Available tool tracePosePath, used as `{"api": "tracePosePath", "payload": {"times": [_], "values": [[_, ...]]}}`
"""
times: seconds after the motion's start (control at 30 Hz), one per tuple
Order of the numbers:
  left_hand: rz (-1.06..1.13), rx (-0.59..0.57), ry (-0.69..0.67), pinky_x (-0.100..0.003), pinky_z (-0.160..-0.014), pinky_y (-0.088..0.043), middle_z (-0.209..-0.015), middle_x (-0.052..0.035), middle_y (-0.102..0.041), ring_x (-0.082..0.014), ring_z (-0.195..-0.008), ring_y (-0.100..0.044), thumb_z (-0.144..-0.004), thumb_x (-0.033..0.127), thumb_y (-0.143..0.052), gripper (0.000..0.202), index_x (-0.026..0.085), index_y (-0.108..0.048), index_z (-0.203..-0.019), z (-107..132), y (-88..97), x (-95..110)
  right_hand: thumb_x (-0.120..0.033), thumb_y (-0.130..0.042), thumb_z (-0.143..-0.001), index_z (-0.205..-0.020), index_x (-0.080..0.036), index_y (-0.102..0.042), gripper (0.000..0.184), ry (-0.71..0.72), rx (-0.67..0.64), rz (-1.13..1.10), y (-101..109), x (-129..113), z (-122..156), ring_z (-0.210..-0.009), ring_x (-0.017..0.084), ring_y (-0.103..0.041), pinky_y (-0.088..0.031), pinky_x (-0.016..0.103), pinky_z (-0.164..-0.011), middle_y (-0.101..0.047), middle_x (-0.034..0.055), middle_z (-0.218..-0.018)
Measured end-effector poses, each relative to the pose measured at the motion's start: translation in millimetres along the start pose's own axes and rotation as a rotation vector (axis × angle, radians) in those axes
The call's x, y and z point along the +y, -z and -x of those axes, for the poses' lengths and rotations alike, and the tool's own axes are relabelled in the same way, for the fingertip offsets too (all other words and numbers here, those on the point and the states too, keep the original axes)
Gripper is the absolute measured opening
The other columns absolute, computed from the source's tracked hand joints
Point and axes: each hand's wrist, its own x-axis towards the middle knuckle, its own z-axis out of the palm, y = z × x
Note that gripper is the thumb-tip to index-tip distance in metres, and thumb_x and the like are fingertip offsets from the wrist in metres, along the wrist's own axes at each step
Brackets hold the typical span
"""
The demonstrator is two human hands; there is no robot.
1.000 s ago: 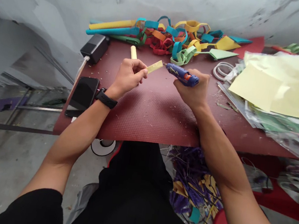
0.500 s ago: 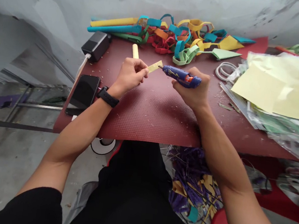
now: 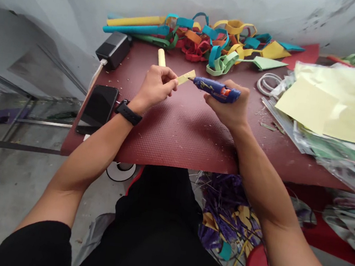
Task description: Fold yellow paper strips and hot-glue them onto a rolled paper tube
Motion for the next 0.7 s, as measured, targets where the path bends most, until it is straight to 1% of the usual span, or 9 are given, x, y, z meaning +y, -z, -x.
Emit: {"api": "tracePosePath", "payload": {"times": [0.07, 0.17, 0.37, 0.5, 0.6, 0.7], "values": [[0.007, -0.011, -0.011, -0.017, -0.049, -0.051, -0.069, -0.0015, -0.072, -0.0066, -0.053, -0.062, -0.093, -0.001, -0.070, 0.024, 0.017, -0.068, -0.078, 0, -0.7, -1, -0.029, -0.082, -0.075, -0.067, -0.027, -0.044, 0.039, -0.015, 0.004, -0.023, 0, 0, 1, -0.062, 0.015, -0.044, -0.047, 0.039, -0.064, -0.049, -0.0035, -0.067], [0.019, -0.017, -0.029, -0.017, -0.049, -0.052, -0.071, -0.0020, -0.073, -0.0065, -0.054, -0.063, -0.092, -0.001, -0.071, 0.023, 0.017, -0.068, -0.077, 0, -1.1, -1, -0.029, -0.081, -0.076, -0.065, -0.026, -0.044, 0.038, -0.021, -0.009, -0.024, 1, 1, 1, -0.061, 0.014, -0.044, -0.047, 0.039, -0.064, -0.048, -0.0037, -0.065], [0.039, -0.026, -0.031, -0.017, -0.050, -0.054, -0.071, -0.0020, -0.074, -0.0068, -0.055, -0.062, -0.090, 0.001, -0.070, 0.021, 0.018, -0.069, -0.077, 1, -1.0, -1, -0.024, -0.079, -0.074, -0.064, -0.026, -0.043, 0.038, 0.034, -0.039, 0.040, 0, -2, 1, -0.061, 0.015, -0.045, -0.044, 0.039, -0.065, -0.048, -0.0024, -0.066], [0.059, -0.036, -0.012, -0.019, -0.053, -0.056, -0.072, -0.0027, -0.073, -0.0072, -0.056, -0.062, -0.093, 0.002, -0.069, 0.023, 0.018, -0.069, -0.077, 2, -1.6, 3, -0.020, -0.076, -0.073, -0.063, -0.026, -0.041, 0.037, 0.062, -0.056, 0.090, 1, -4, -1, -0.061, 0.016, -0.045, -0.045, 0.040, -0.066, -0.049, -0.0016, -0.067], [0.083, -0.039, 0.011, -0.018, -0.052, -0.053, -0.072, -0.0028, -0.073, -0.0063, -0.054, -0.061, -0.096, 0.002, -0.068, 0.024, 0.018, -0.068, -0.078, 2, -1.4, 3, -0.018, -0.075, -0.070, -0.063, -0.026, -0.038, 0.039, 0.068, -0.006, 0.144, 2, 2, -4, -0.064, 0.017, -0.048, -0.046, 0.040, -0.068, -0.048, -0.0013, -0.066], [0.097, -0.031, 0.030, -0.018, -0.046, -0.047, -0.073, -0.0019, -0.074, -0.0058, -0.051, -0.059, -0.096, 0.004, -0.070, 0.019, 0.018, -0.068, -0.082, 1, -0.3, 1, -0.020, -0.076, -0.067, -0.063, -0.027, -0.038, 0.039, 0.006, 0.111, 0.175, 3, 14, -8, -0.062, 0.016, -0.043, -0.044, 0.038, -0.065, -0.045, -0.0023, -0.063]]}}
